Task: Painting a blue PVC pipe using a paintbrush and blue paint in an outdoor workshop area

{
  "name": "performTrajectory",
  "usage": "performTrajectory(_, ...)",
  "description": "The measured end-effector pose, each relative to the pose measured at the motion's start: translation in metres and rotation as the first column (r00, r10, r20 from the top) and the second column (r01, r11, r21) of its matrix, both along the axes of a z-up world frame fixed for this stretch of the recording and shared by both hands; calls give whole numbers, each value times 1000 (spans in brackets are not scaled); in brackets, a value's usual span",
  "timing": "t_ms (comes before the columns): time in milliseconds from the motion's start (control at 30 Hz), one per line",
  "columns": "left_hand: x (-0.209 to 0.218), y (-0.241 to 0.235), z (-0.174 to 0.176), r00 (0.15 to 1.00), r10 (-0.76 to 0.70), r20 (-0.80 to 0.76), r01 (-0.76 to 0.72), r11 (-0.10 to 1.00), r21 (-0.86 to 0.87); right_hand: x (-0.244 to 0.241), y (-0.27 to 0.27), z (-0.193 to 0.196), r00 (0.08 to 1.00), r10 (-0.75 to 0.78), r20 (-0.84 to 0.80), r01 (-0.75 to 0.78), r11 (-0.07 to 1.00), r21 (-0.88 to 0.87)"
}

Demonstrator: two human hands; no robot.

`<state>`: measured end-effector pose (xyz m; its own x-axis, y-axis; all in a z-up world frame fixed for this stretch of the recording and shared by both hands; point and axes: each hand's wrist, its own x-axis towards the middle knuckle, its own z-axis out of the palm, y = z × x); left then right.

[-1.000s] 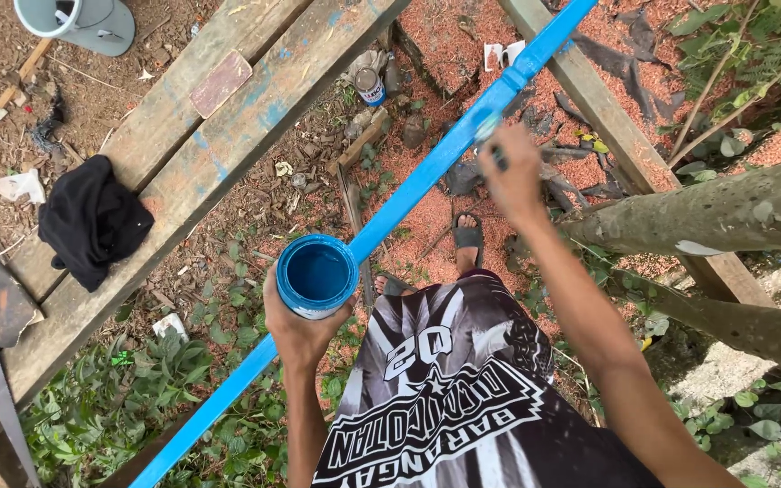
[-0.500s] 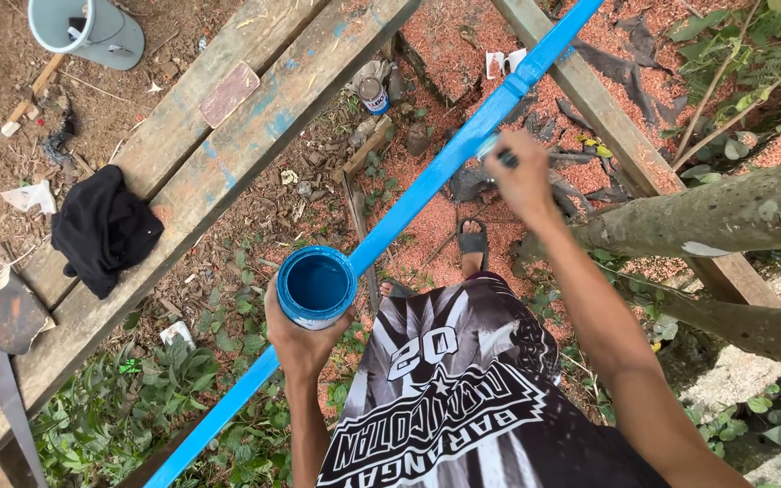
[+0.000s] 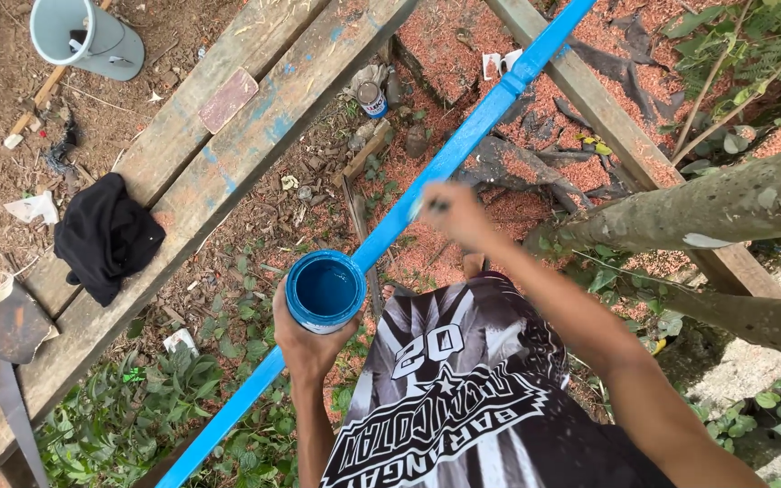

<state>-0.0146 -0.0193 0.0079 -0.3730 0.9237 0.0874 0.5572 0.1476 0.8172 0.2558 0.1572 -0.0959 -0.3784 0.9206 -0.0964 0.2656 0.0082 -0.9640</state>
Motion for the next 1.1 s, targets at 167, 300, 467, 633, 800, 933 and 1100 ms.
performTrajectory(167,-2,-12,-3,998,-28,-65,24,998,-56,86,92,4,858,-394,330,242,876,417)
performTrajectory(300,4,-9,2,1000,-10,-11,10,999,-41,50,77,-1,852,-370,371,117,825,553)
performTrajectory(467,3,-4,-5,999,-36,4,36,999,-16,-45,-33,-4,930,129,345,-252,906,340)
performTrajectory(633,-5,-8,-6,999,-35,-9,35,999,-22,-20,-8,4,954,286,-89,-281,958,64)
performTrajectory(800,-11,-15,-6,1000,-6,2,6,999,-34,111,108,-4,970,-207,124,143,907,397)
performTrajectory(933,-9,-20,-6,1000,1,3,-1,999,-38,161,150,-36,899,-384,210,170,749,641)
performTrajectory(1100,-4,-16,-15,1000,24,-16,-24,999,-35,71,80,-37,887,-366,283,94,742,663)
